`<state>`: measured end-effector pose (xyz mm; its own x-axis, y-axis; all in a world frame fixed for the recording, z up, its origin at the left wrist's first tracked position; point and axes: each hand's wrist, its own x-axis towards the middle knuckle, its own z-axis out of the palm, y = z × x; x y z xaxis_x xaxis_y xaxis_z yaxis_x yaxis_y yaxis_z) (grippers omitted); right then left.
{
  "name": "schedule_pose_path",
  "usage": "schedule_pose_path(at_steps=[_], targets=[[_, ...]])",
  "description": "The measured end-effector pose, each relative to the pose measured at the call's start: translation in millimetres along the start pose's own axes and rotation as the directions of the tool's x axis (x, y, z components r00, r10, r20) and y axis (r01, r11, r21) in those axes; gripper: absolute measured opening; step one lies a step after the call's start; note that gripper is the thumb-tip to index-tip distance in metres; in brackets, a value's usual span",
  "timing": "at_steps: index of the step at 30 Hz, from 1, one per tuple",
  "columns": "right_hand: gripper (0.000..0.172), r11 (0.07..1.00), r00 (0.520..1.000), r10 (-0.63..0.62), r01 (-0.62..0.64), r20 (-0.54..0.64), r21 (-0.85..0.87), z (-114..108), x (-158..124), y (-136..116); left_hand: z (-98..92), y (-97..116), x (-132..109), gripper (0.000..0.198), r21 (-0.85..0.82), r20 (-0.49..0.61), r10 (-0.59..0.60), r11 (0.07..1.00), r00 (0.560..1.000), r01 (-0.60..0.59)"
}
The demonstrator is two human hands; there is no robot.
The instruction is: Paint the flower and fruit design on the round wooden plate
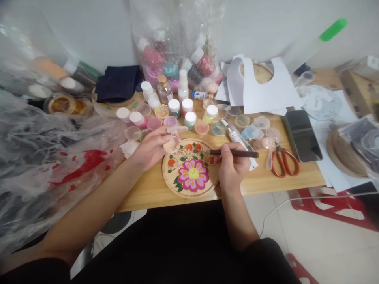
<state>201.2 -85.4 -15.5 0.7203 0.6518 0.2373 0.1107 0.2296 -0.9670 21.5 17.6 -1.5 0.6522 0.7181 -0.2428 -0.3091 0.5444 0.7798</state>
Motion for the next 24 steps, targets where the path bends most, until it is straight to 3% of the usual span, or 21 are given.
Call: schedule_pose_path(at_steps=[4,9,13,16,20,24], targets=[[0.017,1.000,0.999,0.009,-0.008,-0.033,0.023,2,1,-2,-0.8,0,0,0.027,-0.023,-0.003,-0.025,0.999,1.000,0.025],[0.022,0.983,0.989,0.110,-0.094,-0.100,0.160,4,11,-8,0.0,0,0,0.029,-0.043,-0.020,-0.023,0.999,1.000,0.022],[0.025,0.969,0.990,0.110,-0.126,0.086,0.211,9,13,-22,1.1,0,0,0.030,-0.045,-0.003,-0.012,0.999,1.000,0.012],[0.020,0.993,0.989,-0.022,0.004,0.148,0.118,13,5,-35,1.7,0,0,0.027,-0.039,-0.007,-0.007,0.999,1.000,0.007],[0.008,0.990,0.916,-0.093,0.128,0.390,-0.063,9,-4,-44,2.0,0,0,0.030,-0.034,-0.011,-0.020,0.999,1.000,0.020],[0.014,0.943,0.844,-0.193,0.301,0.500,-0.143,3,-2,-53,0.8,-1,0,0.031,-0.018,-0.018,-0.033,0.999,0.999,0.033]])
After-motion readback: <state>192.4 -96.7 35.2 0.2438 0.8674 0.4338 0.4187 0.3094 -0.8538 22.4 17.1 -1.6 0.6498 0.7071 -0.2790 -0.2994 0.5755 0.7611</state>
